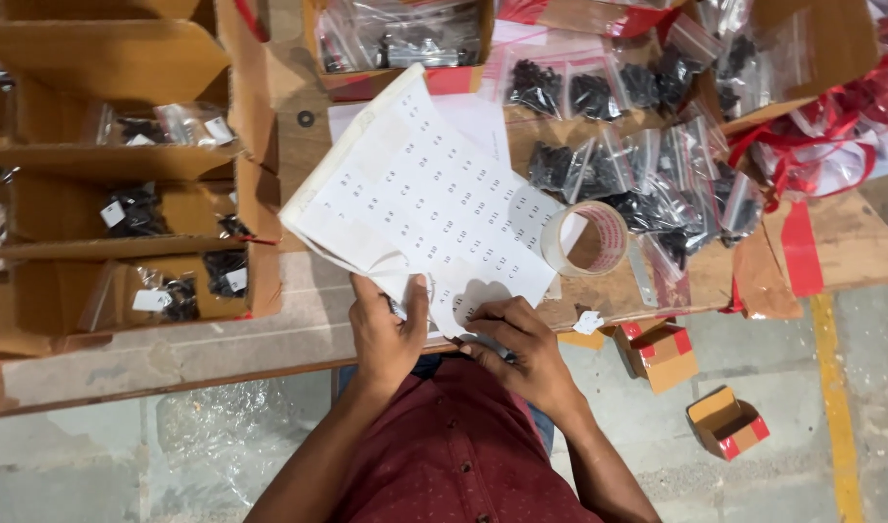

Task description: Sorting small bagged hardware components into cardboard boxes using a printed list as a guide.

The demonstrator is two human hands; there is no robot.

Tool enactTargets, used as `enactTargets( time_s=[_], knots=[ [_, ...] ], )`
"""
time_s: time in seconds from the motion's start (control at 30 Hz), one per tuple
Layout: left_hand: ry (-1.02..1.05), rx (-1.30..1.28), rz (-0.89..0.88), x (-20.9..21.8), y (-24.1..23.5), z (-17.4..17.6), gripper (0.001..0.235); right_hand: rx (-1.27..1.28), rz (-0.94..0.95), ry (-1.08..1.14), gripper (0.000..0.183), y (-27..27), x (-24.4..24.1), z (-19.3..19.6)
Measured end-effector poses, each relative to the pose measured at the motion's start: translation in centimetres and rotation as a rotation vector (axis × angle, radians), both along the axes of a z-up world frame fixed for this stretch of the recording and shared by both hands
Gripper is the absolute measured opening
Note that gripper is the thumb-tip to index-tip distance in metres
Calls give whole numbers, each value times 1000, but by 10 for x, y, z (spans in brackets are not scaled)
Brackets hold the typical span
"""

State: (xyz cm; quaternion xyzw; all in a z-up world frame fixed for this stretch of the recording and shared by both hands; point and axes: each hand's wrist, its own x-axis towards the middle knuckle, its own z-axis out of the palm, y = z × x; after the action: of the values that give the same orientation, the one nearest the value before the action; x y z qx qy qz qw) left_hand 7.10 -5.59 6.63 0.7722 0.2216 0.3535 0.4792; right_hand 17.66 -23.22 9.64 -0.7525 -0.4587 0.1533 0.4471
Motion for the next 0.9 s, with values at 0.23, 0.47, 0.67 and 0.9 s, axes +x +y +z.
enactTargets(
  time_s=[0.23, 0.47, 0.67, 0.9],
  knots=[
    [41, -63, 20, 2, -1, 6, 50, -5, 19, 22, 29, -1, 1, -1],
    [45, -77, 5, 1, 0, 1, 49, -6, 20, 16, 29, -2, 1, -6],
    [51, -90, 6, 2, -1, 3, 47, -15, 18, 28, 30, -3, 1, -6],
    [44, -102, 0, 3, -1, 5, 47, -6, 20, 22, 30, -2, 1, -5]
  ],
)
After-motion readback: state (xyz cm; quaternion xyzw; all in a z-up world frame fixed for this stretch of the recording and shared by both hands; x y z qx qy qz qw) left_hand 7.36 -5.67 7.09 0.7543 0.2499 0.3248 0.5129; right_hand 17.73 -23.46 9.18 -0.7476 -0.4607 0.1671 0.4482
